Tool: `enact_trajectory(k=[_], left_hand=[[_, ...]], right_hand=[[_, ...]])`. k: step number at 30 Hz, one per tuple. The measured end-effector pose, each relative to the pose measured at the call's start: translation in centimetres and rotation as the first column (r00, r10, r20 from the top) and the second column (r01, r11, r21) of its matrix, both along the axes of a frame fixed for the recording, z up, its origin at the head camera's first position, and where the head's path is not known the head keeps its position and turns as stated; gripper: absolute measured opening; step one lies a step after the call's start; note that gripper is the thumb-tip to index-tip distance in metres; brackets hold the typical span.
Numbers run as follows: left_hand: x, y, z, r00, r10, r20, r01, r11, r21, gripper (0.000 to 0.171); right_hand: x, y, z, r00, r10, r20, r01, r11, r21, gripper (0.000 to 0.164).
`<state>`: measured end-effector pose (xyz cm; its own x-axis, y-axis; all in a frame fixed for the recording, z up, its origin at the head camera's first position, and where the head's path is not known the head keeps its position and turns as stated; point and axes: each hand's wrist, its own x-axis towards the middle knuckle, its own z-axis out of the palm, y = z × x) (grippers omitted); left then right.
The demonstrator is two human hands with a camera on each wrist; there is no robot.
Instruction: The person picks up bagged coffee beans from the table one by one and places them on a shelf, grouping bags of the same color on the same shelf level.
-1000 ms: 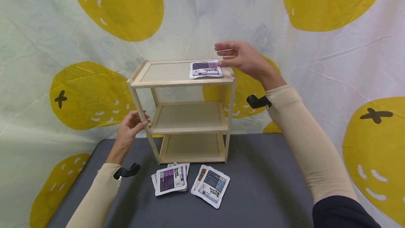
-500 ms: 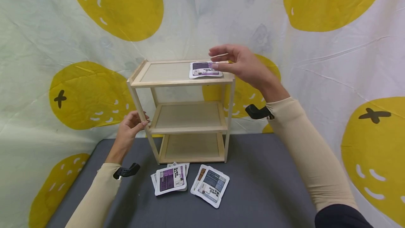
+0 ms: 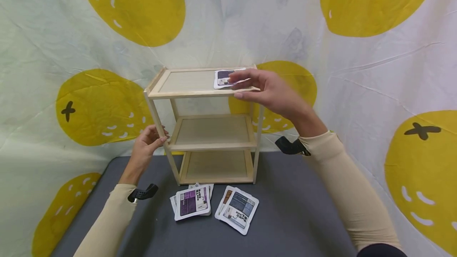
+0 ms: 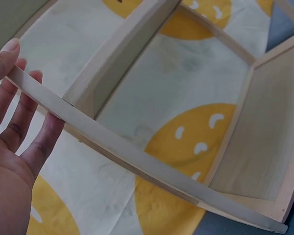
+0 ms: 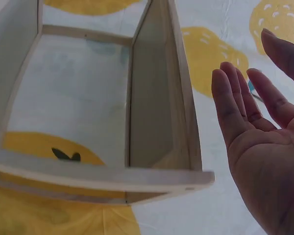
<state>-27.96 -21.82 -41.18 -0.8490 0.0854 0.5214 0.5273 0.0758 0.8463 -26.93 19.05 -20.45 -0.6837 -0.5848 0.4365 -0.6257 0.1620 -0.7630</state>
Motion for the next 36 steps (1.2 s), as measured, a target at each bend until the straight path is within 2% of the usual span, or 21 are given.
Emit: enact_trajectory(k=[8,17,28,36], left_hand=[[0.2,-0.1,0.2,0.998,0.034,0.052,-0.034,0.999,0.002,0.033],[1.8,0.7,2.0,0.999,0.013,0.033,-0.013,1.0,-0.007,0.03],[1.8,0.8,2.1,0.998,0.021,0.053,-0.021,1.0,-0.005,0.031],[1.8,0.7,2.1,0.998,0.027,0.06,-0.026,1.0,-0.015,0.032]], right_hand=[[1.3,-1.1,-2.3,0.995,0.101,0.022,-0.101,0.994,0.035,0.047],[1.9,-2.1,-5.1,0.978,0.192,0.08,-0.196,0.98,0.04,0.046],[1.8,-3.7,-9.3,0.921,0.347,0.178,-0.349,0.937,-0.021,0.048],[1.9,-4.8,-12.0,0.911,0.35,0.218,-0.356,0.934,-0.012,0.047]])
